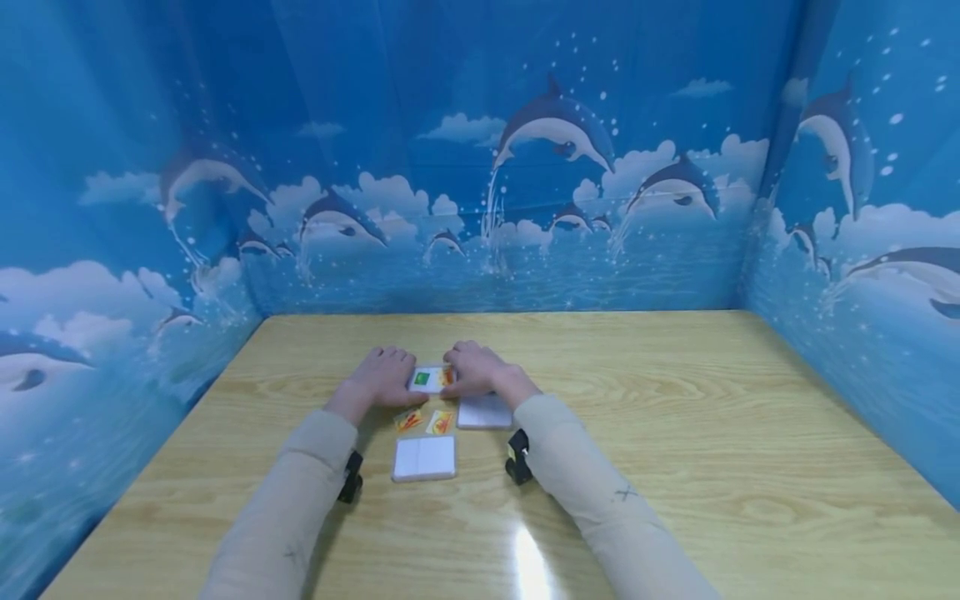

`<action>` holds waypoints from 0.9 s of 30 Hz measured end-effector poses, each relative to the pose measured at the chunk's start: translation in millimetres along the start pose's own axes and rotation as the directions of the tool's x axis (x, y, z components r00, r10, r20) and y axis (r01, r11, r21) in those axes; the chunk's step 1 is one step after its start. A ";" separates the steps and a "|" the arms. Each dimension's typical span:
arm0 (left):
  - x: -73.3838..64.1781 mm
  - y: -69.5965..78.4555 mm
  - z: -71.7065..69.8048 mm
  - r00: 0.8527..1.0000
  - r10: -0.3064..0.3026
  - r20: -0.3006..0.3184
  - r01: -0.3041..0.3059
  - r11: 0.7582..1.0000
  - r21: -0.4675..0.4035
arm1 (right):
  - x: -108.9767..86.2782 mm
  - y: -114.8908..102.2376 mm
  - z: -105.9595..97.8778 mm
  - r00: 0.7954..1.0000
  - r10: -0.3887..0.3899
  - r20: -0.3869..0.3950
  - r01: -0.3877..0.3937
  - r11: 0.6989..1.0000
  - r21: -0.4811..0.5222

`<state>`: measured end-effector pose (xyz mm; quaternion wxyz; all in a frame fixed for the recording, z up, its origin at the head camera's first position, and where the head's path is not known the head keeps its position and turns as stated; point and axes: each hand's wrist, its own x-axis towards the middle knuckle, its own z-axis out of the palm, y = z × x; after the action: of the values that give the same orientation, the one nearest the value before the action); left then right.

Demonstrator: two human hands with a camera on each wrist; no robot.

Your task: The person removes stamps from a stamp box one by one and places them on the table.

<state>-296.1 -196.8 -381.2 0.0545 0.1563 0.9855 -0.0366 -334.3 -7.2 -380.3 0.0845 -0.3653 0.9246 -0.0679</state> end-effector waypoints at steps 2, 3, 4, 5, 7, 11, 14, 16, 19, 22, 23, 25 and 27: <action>0.1 -0.3 0.2 1.000 -0.006 0.003 0.006 1.000 -0.013 | -1.0 1.8 -1.2 1.000 0.005 -0.001 -0.005 1.000 0.006; 0.1 -0.4 0.3 1.000 -0.008 0.004 0.008 1.000 -0.017 | -1.7 2.7 -1.9 1.000 0.007 -0.003 -0.007 1.000 0.011; 0.1 -0.5 0.4 1.000 -0.011 0.005 0.011 1.000 -0.021 | -2.6 3.6 -2.8 1.000 0.012 -0.003 -0.012 1.000 0.022; 0.2 -0.8 0.8 1.000 -0.012 0.006 0.012 1.000 -0.022 | -3.5 4.7 -3.3 1.000 0.017 -0.006 -0.017 0.999 0.034; 0.2 -1.1 1.6 1.000 -0.012 0.006 0.012 1.000 -0.021 | -5.1 7.3 -3.8 1.000 0.029 -0.012 -0.028 0.998 0.058; -0.5 -1.0 1.8 1.000 -0.002 0.005 0.002 1.000 -0.022 | -7.7 14.7 -4.0 0.998 0.059 -0.030 -0.056 0.994 0.090; -1.5 0.1 0.8 1.000 0.003 0.007 -0.003 1.000 -0.017 | -9.9 21.3 -5.3 0.997 0.069 -0.041 -0.064 0.992 0.106; -1.5 0.5 0.5 1.000 0.008 0.007 -0.008 1.000 -0.010 | -11.7 26.0 -6.6 0.996 0.075 -0.049 -0.069 0.991 0.111; 0.1 -0.1 1.1 1.000 0.013 0.009 -0.013 1.000 0.003 | -14.7 32.7 -9.0 0.995 0.084 -0.058 -0.076 0.989 0.123; 2.2 -1.4 2.6 1.000 0.017 0.008 -0.017 1.000 0.008 | -17.9 39.0 -10.2 0.993 0.101 -0.060 -0.093 0.986 0.136; 2.7 -1.8 3.0 1.000 0.018 0.009 -0.018 1.000 0.008 | -18.9 41.1 -10.1 0.992 0.108 -0.060 -0.099 0.985 0.142; 3.6 -2.2 3.5 1.000 0.019 0.010 -0.019 1.000 0.007 | -20.9 45.6 -9.4 0.991 0.124 -0.058 -0.114 0.982 0.147; 4.0 -2.3 3.7 1.000 0.021 0.013 -0.021 1.000 0.005 | -22.7 50.0 -8.4 0.989 0.139 -0.056 -0.129 0.980 0.153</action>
<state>-300.2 -198.1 -385.2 0.0608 0.1667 0.9833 -0.0396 -352.9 45.1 -379.1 0.0851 -0.2922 0.9418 -0.1429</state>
